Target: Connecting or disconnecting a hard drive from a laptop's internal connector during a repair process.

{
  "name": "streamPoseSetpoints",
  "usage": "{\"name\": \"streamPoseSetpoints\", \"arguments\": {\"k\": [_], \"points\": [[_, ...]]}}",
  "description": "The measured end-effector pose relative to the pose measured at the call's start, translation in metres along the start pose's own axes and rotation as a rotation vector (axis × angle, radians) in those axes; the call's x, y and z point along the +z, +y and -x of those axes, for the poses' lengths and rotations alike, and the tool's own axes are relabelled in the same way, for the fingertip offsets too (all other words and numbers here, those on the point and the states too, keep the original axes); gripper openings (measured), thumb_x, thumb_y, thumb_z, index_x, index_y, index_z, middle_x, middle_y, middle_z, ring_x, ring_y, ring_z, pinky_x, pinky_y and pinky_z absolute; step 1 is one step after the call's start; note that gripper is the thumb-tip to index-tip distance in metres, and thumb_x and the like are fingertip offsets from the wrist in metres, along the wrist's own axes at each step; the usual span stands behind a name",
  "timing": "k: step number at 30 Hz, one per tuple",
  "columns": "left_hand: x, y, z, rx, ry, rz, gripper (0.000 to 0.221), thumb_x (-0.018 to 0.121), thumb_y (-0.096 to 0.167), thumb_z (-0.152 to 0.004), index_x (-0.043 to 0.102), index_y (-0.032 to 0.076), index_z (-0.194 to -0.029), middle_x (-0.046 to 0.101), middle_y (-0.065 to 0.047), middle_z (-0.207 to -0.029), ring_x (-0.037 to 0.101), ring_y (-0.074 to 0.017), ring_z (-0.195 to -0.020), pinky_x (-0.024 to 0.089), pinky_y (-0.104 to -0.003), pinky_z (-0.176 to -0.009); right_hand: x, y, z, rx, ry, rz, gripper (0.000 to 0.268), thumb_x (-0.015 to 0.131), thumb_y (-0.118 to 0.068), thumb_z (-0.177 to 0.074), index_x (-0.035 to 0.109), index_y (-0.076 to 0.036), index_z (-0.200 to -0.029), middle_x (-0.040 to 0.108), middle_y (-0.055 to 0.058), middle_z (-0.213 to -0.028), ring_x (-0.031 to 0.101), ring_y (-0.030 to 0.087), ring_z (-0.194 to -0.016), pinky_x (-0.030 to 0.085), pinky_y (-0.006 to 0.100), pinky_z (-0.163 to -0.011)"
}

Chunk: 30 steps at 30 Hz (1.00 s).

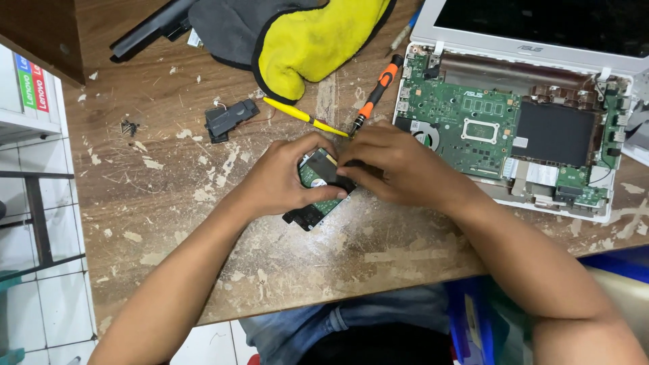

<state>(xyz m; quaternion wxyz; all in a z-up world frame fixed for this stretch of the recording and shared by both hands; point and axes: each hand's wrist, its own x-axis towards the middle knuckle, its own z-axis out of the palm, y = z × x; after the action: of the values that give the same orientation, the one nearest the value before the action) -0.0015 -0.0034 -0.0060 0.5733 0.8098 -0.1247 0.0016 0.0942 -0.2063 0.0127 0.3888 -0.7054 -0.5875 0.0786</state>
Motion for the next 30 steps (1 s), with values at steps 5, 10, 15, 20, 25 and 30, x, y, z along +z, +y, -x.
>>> {"name": "streamPoseSetpoints", "arguments": {"k": [5,10,15,20,25,30], "points": [[0.000,0.000,-0.001,-0.031,-0.002,-0.025,0.045,0.091,0.014,-0.070,0.063,0.005,-0.105,0.076,-0.016,-0.086,0.075,-0.0280,-0.079,0.059,-0.039,-0.075,0.011,0.004,0.004,0.007,0.043,-0.046,0.009,0.076,-0.001,-0.090,0.077,0.000,-0.098,0.073,0.015,-0.081,0.070,0.029,-0.075,0.050,0.038,-0.075],[-0.001,0.002,-0.003,-0.035,0.011,-0.027,0.046,0.092,0.014,-0.070,0.064,0.004,-0.105,0.076,-0.017,-0.086,0.075,-0.0276,-0.079,0.059,-0.039,-0.074,0.024,0.017,0.010,-0.015,0.115,-0.044,0.009,0.077,-0.004,-0.092,0.077,-0.002,-0.100,0.072,0.013,-0.086,0.070,0.031,-0.079,0.053,0.039,-0.075],[-0.002,0.001,-0.001,-0.057,0.006,-0.062,0.049,0.092,0.020,-0.069,0.065,0.005,-0.107,0.076,-0.016,-0.087,0.075,-0.0299,-0.082,0.059,-0.040,-0.077,0.026,0.015,0.011,-0.015,0.265,0.068,0.008,0.077,-0.006,-0.095,0.078,-0.004,-0.103,0.071,0.008,-0.088,0.070,0.029,-0.079,0.052,0.039,-0.077],[0.001,-0.001,0.000,-0.070,0.014,-0.101,0.055,0.091,0.024,-0.070,0.063,0.005,-0.112,0.075,-0.017,-0.092,0.074,-0.0350,-0.087,0.058,-0.046,-0.080,0.034,0.020,0.012,0.039,0.258,-0.009,0.008,0.078,-0.007,-0.094,0.078,-0.007,-0.103,0.072,0.006,-0.089,0.069,0.026,-0.078,0.052,0.036,-0.076],[0.002,0.001,0.003,-0.107,0.006,-0.074,0.061,0.091,0.028,-0.070,0.059,0.008,-0.118,0.076,-0.016,-0.099,0.074,-0.0346,-0.092,0.056,-0.046,-0.085,0.031,0.023,0.013,0.020,0.243,0.167,0.008,0.080,-0.006,-0.093,0.078,-0.005,-0.101,0.071,0.007,-0.090,0.070,0.027,-0.082,0.051,0.037,-0.079],[0.001,0.005,0.002,-0.122,-0.030,-0.114,0.070,0.089,0.027,-0.073,0.050,0.009,-0.129,0.076,-0.020,-0.098,0.074,-0.0408,-0.094,0.055,-0.050,-0.087,0.041,0.025,0.014,0.061,0.277,0.047,0.008,0.078,-0.004,-0.093,0.078,-0.005,-0.101,0.072,0.009,-0.090,0.071,0.031,-0.080,0.051,0.038,-0.077]]}}
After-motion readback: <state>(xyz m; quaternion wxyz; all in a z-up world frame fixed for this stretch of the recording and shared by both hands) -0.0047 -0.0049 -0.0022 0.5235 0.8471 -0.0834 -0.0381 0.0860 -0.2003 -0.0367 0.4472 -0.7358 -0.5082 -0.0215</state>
